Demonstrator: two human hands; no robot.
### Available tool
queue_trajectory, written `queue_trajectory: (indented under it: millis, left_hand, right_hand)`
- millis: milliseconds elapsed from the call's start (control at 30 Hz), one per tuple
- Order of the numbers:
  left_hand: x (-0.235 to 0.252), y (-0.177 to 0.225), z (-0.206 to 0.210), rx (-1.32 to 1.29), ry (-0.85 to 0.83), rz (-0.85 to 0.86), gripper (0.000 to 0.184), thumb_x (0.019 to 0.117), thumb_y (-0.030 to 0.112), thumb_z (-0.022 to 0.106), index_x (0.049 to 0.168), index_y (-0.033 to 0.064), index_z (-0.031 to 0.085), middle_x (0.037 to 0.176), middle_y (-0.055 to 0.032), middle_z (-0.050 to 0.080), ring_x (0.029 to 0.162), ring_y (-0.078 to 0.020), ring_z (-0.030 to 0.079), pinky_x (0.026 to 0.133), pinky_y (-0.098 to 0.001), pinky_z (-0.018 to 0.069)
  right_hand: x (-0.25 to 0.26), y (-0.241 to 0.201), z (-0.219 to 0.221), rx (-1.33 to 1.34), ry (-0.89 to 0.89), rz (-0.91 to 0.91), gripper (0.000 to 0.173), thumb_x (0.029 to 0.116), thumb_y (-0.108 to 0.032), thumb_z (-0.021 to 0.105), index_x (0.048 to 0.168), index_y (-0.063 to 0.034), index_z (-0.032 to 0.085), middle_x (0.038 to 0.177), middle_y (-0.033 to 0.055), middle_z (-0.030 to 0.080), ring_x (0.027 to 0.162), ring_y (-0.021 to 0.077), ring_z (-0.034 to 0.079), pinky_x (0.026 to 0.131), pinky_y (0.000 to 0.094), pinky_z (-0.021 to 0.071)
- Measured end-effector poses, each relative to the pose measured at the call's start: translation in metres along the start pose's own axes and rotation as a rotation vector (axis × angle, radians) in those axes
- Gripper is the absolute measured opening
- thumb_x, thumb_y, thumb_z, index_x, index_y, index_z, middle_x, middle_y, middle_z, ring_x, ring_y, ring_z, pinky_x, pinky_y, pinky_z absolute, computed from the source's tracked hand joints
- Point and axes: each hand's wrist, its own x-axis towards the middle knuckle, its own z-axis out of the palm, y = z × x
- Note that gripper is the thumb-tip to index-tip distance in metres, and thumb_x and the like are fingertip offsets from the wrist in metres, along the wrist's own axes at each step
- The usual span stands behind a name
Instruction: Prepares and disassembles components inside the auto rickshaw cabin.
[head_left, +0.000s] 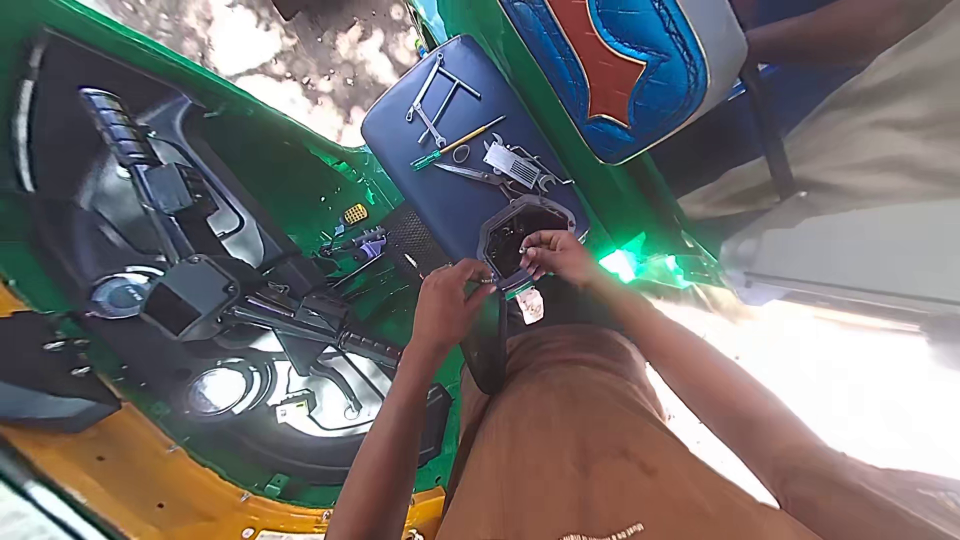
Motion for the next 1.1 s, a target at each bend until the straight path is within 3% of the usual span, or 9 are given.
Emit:
queue_trajectory:
  millis: [133,267,400,500,667,800,933,1033,1100]
  left_hand:
    - [0.005,0.019,0.006,0.045,-0.033,-0.037,0.019,0.0908,0.025,0.079,0.107,0.0175,0.074,0.096,0.004,0.075,0.09,-0.0113,0.07,0.086,-0.0401,0.0572]
    - [0.011,0.035,0.009,0.112,-0.06,-0.055,0.021,0.0953,0.029,0.074,0.111,0.0154,0.072,0.093,0.0002,0.075,0.085,-0.0149,0.071,0.081,-0.0435,0.058]
    - [0.011,0.05,0.017,-0.054,0.047,-0.09,0.019,0.0903,0.021,0.079,0.107,0.0156,0.074,0.099,0.0048,0.076,0.088,-0.0056,0.072,0.081,-0.0327,0.0612]
    - [0.002,0.058,0.028,-0.089,0.075,-0.073,0.02,0.0881,0.017,0.081,0.106,0.0126,0.074,0.097,0.004,0.076,0.087,-0.0038,0.072,0.081,-0.029,0.062]
    - [0.004,0.063,0.037,0.054,0.103,-0.021,0.017,0.0906,0.022,0.078,0.106,0.0155,0.076,0.096,0.0031,0.076,0.087,-0.0078,0.072,0.08,-0.0341,0.0608]
    - [0.001,0.064,0.048,0.219,0.096,0.077,0.019,0.0988,0.026,0.067,0.112,0.0162,0.077,0.102,-0.0008,0.078,0.097,-0.0176,0.073,0.089,-0.0408,0.0584]
    - [-0.004,0.061,0.047,0.29,0.025,0.126,0.02,0.1015,0.025,0.062,0.111,0.0144,0.076,0.099,-0.0011,0.076,0.1,-0.0181,0.072,0.098,-0.0395,0.0543]
    - [-0.011,0.054,0.047,0.288,0.065,0.095,0.021,0.1026,0.025,0.06,0.113,0.0121,0.073,0.099,-0.003,0.074,0.1,-0.0199,0.07,0.097,-0.0402,0.0541]
    - [-0.014,0.05,0.047,0.234,0.147,0.047,0.021,0.1026,0.025,0.061,0.116,0.0124,0.072,0.104,-0.0044,0.074,0.103,-0.0208,0.07,0.094,-0.04,0.0557]
  right_hand:
    - [-0.035,-0.011,0.013,0.134,-0.026,-0.012,0.02,0.1076,-0.011,0.049,0.117,-0.0026,0.064,0.088,0.0094,0.071,0.071,0.0146,0.069,0.065,0.0301,0.0605]
    - [-0.04,-0.013,0.011,0.203,-0.112,-0.038,0.021,0.1082,-0.013,0.048,0.116,-0.0008,0.063,0.088,0.0098,0.072,0.072,0.0155,0.07,0.068,0.0315,0.0614]
    - [-0.038,-0.022,0.012,0.174,-0.214,-0.073,0.022,0.1083,-0.012,0.048,0.112,0.0022,0.064,0.086,0.01,0.073,0.071,0.0152,0.071,0.069,0.0312,0.0624]
    - [-0.044,-0.016,0.016,0.183,-0.263,-0.091,0.021,0.1083,-0.012,0.05,0.11,0.0033,0.065,0.085,0.0106,0.072,0.07,0.0161,0.071,0.067,0.0323,0.0629]
    - [-0.054,-0.025,0.016,0.225,-0.193,-0.019,0.022,0.1086,-0.013,0.05,0.107,0.0043,0.065,0.083,0.0097,0.071,0.067,0.0136,0.068,0.065,0.0283,0.0592]
    - [-0.065,-0.02,0.02,0.258,-0.102,0.03,0.019,0.1069,-0.012,0.054,0.106,0.0032,0.066,0.078,0.0066,0.068,0.063,0.0105,0.063,0.06,0.0244,0.0546]
    - [-0.064,-0.014,0.02,0.265,-0.136,0.075,0.018,0.1049,-0.011,0.059,0.102,0.0046,0.068,0.076,0.0075,0.069,0.062,0.0107,0.063,0.059,0.0243,0.0542]
    - [-0.052,0.001,0.005,-0.085,-0.191,0.069,0.021,0.1031,-0.019,0.064,0.101,-0.0003,0.073,0.081,0.0055,0.072,0.064,0.0098,0.065,0.061,0.0259,0.0561]
    - [-0.035,0.017,-0.013,-0.51,-0.048,0.032,0.017,0.0982,-0.026,0.072,0.102,-0.0094,0.075,0.084,0.0035,0.074,0.071,0.0143,0.068,0.067,0.0373,0.0575]
